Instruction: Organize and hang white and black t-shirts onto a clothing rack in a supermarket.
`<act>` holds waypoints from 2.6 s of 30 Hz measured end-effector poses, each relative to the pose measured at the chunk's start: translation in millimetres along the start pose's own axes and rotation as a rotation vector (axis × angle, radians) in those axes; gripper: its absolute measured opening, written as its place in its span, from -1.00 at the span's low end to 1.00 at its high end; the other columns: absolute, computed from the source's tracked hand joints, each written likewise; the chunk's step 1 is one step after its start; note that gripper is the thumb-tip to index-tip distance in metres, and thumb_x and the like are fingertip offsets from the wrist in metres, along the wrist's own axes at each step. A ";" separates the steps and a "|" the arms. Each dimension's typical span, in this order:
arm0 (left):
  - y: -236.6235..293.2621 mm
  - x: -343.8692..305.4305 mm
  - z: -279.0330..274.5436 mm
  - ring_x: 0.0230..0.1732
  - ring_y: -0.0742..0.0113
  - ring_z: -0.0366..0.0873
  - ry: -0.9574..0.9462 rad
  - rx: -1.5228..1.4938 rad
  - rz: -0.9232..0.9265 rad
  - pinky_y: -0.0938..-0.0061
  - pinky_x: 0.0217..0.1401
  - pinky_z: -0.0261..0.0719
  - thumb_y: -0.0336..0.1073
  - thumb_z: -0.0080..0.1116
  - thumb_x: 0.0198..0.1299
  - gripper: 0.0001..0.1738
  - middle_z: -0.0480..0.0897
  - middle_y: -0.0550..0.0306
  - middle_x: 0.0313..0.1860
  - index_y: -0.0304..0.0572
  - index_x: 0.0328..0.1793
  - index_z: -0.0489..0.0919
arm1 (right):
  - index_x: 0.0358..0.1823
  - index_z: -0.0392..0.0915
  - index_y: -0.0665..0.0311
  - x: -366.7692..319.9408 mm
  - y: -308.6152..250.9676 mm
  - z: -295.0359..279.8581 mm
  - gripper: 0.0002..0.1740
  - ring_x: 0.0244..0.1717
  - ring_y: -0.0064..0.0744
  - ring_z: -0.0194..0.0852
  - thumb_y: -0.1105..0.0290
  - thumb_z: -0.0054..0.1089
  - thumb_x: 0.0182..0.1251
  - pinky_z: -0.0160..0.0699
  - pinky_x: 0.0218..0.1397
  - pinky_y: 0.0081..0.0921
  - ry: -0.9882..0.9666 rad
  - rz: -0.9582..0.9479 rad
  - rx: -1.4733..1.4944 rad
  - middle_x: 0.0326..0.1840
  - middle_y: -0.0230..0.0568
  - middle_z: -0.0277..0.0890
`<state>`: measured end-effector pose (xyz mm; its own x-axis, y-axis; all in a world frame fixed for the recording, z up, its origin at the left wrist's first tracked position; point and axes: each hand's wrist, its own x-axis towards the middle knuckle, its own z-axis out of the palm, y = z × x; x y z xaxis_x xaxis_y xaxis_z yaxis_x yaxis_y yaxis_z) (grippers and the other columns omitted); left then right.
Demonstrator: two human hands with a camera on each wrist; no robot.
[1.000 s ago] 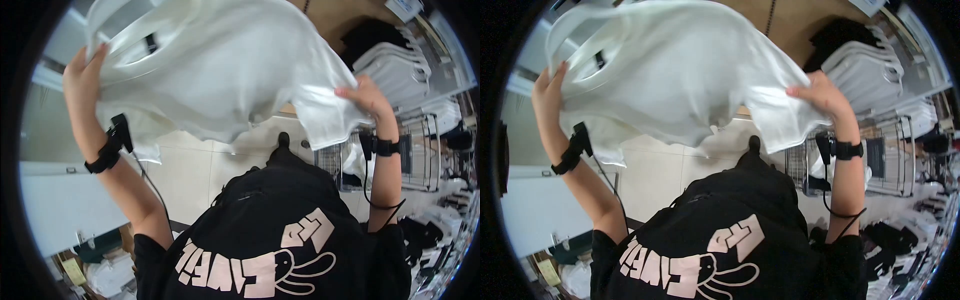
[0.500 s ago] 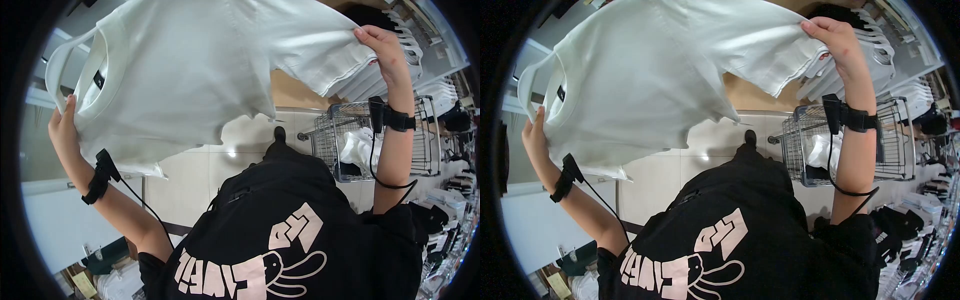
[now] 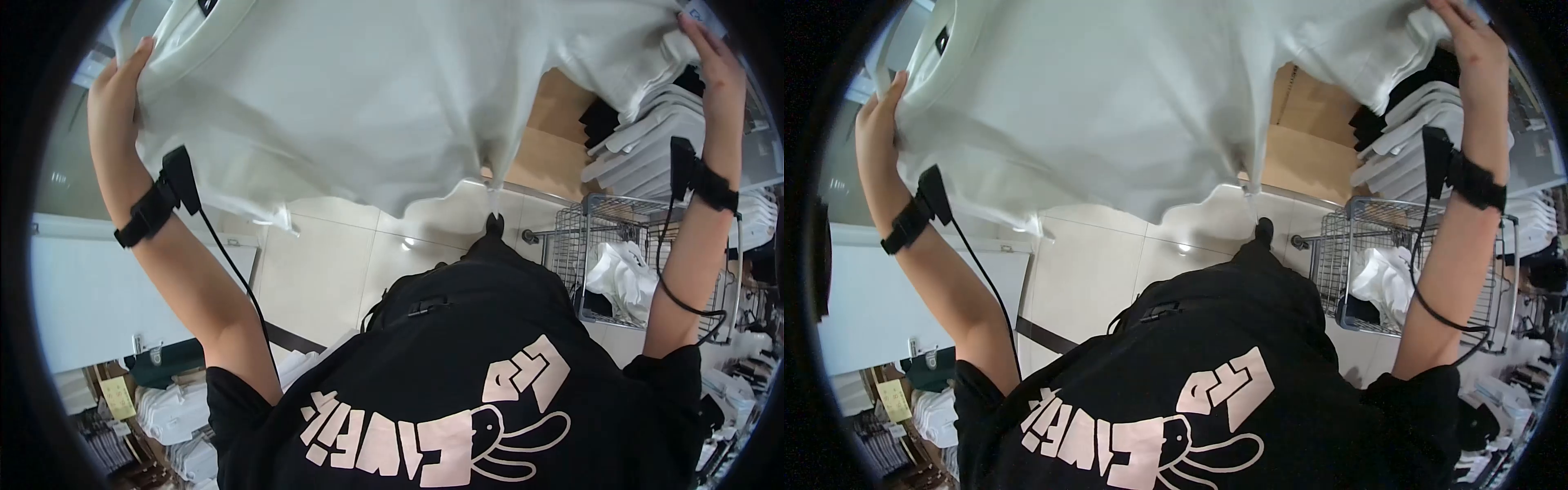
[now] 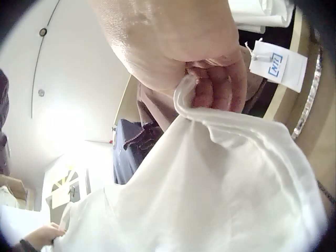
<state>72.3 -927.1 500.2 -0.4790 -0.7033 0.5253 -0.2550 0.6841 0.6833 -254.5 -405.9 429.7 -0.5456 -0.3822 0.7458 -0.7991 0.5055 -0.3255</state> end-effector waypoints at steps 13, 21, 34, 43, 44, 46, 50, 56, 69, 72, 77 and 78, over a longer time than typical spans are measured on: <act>70.2 -40.2 9.3 -0.50 0.41 0.54 0.066 -0.162 0.255 0.50 -0.48 0.44 -0.35 0.29 0.10 -0.78 0.64 0.12 -0.45 -0.47 -0.30 0.66 | 0.19 0.46 0.44 -178.5 -16.0 339.7 -0.23 0.20 -0.26 0.45 0.08 0.49 0.04 0.38 0.25 -0.41 -1.001 0.576 0.423 0.20 -0.04 0.51; -14.0 26.5 -86.2 -0.46 0.41 0.59 0.130 0.166 -0.048 0.54 -0.43 0.49 -0.01 0.37 0.10 -0.49 0.63 0.11 -0.39 -0.40 -0.13 0.65 | 0.11 0.53 0.44 -158.9 21.2 301.7 -0.56 -0.14 -0.44 0.61 0.30 0.27 0.30 0.55 -0.03 -0.54 -0.711 0.912 1.166 -0.06 -0.21 0.63; -150.2 37.8 -74.6 -0.49 0.39 0.50 0.121 0.034 -0.232 0.46 -0.40 0.42 -0.11 0.28 0.16 -0.58 0.62 0.11 -0.44 -0.47 -0.21 0.65 | -0.04 0.60 0.49 -92.2 -16.6 127.7 -0.64 -0.31 -0.56 0.59 0.28 0.20 0.38 0.53 -0.18 -0.61 -0.544 0.797 1.056 -0.21 -0.22 0.66; -191.2 54.2 -73.4 -0.40 0.40 0.52 0.117 -0.094 -0.272 0.50 -0.29 0.44 -0.12 0.30 0.17 -0.57 0.64 0.12 -0.39 -0.48 -0.14 0.64 | 0.09 0.52 0.46 -117.1 -34.4 64.1 -0.09 -0.02 -0.47 0.52 0.03 0.68 -0.27 0.48 0.10 -0.52 -1.462 0.482 0.860 0.01 -0.21 0.63; -189.2 54.1 -74.2 -0.38 0.41 0.52 0.132 -0.091 -0.284 0.51 -0.28 0.43 -0.12 0.30 0.16 -0.57 0.64 0.12 -0.38 -0.48 -0.15 0.64 | 0.11 0.53 0.43 -138.5 -31.5 71.7 -0.18 0.01 -0.44 0.52 0.12 0.65 -0.17 0.47 0.13 -0.53 -1.555 0.485 0.892 0.02 -0.17 0.63; -185.2 53.6 -75.5 -0.39 0.41 0.52 0.141 -0.067 -0.265 0.52 -0.27 0.43 -0.12 0.30 0.16 -0.56 0.64 0.12 -0.39 -0.49 -0.14 0.64 | 0.12 0.50 0.47 -160.5 -49.0 80.0 -0.24 -0.02 -0.38 0.54 0.16 0.58 -0.07 0.47 0.14 -0.49 -1.739 0.396 0.735 0.01 -0.13 0.63; -188.1 57.6 -79.1 -0.40 0.43 0.51 0.117 0.024 -0.193 0.54 -0.27 0.42 -0.09 0.30 0.16 -0.53 0.64 0.14 -0.41 -0.50 -0.13 0.65 | -0.02 0.60 0.44 -249.7 -12.8 110.6 -0.41 -0.15 -0.40 0.56 0.12 0.48 0.03 0.50 -0.03 -0.47 -1.995 0.548 0.404 -0.16 -0.16 0.67; -176.0 49.5 -77.3 -0.45 0.47 0.42 0.082 0.324 -0.145 0.51 -0.33 0.39 -0.03 0.27 0.17 -0.53 0.59 0.21 -0.46 -0.40 -0.12 0.68 | -0.21 0.62 0.56 -278.0 -30.4 107.6 -0.54 -0.49 -0.44 0.57 0.18 0.38 0.16 0.53 -0.31 -0.57 -1.650 0.889 0.833 -0.44 -0.21 0.68; -19.1 -230.5 100.5 -0.28 0.64 0.35 -0.541 -0.426 -0.111 0.71 -0.26 0.38 -0.60 0.27 0.09 -0.30 0.57 0.37 -0.14 -0.16 0.41 0.41 | -0.02 0.48 0.56 -94.2 -204.6 122.2 -0.57 -0.15 -0.02 0.69 0.21 0.04 0.48 0.71 -0.02 -0.23 -0.949 0.758 1.775 -0.14 0.20 0.62; 5.2 -238.9 95.5 -0.30 0.68 0.28 -0.617 -0.582 -0.290 0.75 -0.28 0.29 -0.59 0.24 0.13 -0.34 0.51 0.43 -0.16 -0.16 0.41 0.42 | 0.04 0.45 0.60 -83.0 -219.2 120.8 -0.54 -0.09 -0.05 0.68 0.22 0.04 0.47 0.68 0.04 -0.26 -0.923 0.636 1.875 -0.09 0.20 0.60; 23.0 -249.8 90.2 -0.35 0.69 0.24 -0.587 -0.772 -0.403 0.76 -0.28 0.24 -0.59 0.18 0.18 -0.37 0.46 0.47 -0.25 -0.15 0.43 0.40 | 0.04 0.48 0.61 -78.8 -223.3 115.4 -0.60 -0.04 -0.17 0.67 0.34 0.14 0.39 0.65 0.07 -0.36 -0.834 0.496 1.831 -0.06 0.11 0.62; 25.4 -250.6 89.1 -0.34 0.69 0.25 -0.599 -0.767 -0.407 0.75 -0.26 0.25 -0.59 0.17 0.19 -0.36 0.47 0.46 -0.24 -0.16 0.44 0.38 | 0.03 0.50 0.60 -78.5 -224.0 113.6 -0.62 -0.04 -0.20 0.67 0.36 0.16 0.37 0.64 0.08 -0.39 -0.793 0.482 1.771 -0.05 0.09 0.62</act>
<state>111.1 -716.2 340.7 -0.8668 -0.4985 -0.0089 0.0096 -0.0345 0.9994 -61.4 -576.9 378.0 -0.3249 -0.9190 0.2234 0.3755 -0.3421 -0.8613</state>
